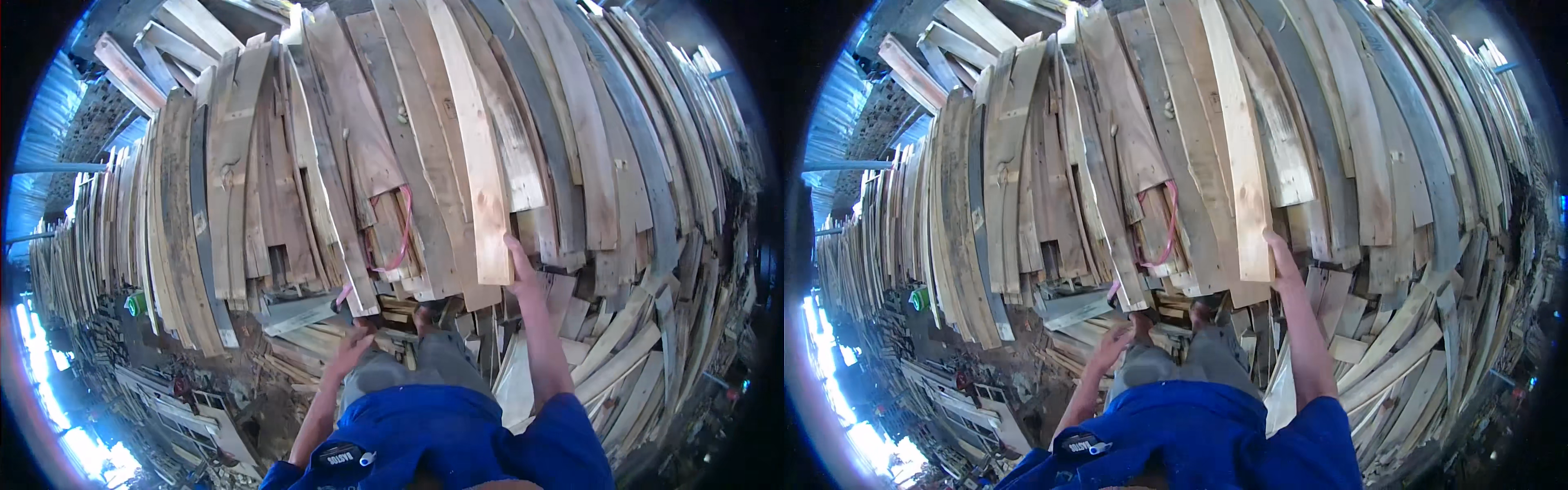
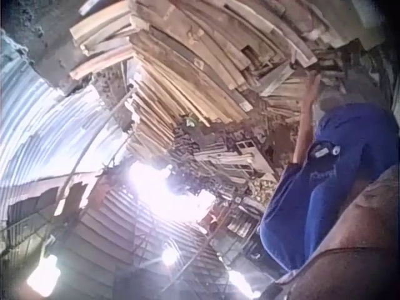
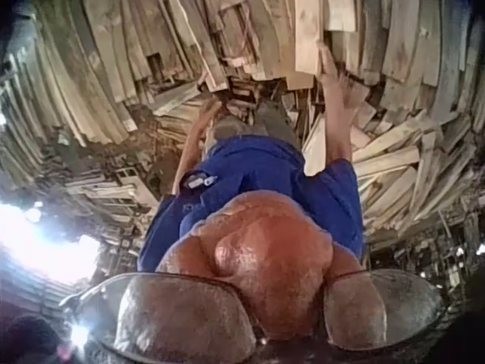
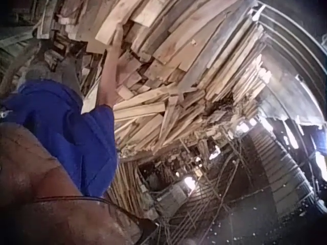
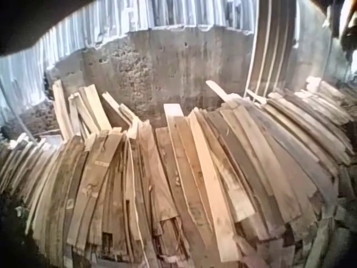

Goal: Sorting and stacking various wooden planks and lumber from a large disorganized pile.

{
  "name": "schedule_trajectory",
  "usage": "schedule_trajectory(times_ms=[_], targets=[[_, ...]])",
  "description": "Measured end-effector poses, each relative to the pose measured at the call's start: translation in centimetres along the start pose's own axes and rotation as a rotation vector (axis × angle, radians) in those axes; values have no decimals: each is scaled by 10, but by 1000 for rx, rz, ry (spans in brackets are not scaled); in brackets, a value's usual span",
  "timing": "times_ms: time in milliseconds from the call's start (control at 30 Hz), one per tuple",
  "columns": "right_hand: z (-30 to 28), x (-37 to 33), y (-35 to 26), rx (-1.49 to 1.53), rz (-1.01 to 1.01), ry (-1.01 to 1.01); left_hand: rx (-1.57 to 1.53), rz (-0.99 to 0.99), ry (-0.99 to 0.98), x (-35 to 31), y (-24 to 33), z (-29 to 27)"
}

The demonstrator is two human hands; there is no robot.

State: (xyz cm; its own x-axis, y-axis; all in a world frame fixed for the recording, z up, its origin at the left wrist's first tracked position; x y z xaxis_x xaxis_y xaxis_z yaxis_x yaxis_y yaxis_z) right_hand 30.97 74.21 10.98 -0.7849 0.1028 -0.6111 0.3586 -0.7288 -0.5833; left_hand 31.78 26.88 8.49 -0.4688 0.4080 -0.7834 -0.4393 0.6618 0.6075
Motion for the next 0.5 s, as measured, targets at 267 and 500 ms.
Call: schedule_trajectory(times_ms=[267, 500], targets=[[52, -82, 54, 239, 50, -209, -609, -17, -328, 78, 118, 46], [69, -84, 121, 338, 230, 80, -972, -8, -589, 123, 219, 79]])
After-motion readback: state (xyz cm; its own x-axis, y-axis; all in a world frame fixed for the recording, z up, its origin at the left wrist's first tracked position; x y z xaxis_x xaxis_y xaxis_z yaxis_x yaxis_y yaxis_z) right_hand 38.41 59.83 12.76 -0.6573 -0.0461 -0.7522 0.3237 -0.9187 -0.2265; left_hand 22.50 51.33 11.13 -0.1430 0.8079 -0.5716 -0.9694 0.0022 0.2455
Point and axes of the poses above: each hand's wrist, its own x-axis towards the middle knuckle, its own z-axis out of the palm, y = z × x, the point moved 2 cm from there along x, towards the middle knuckle, and after that the axes turned 7 degrees about -y, right-handed, at the moved point
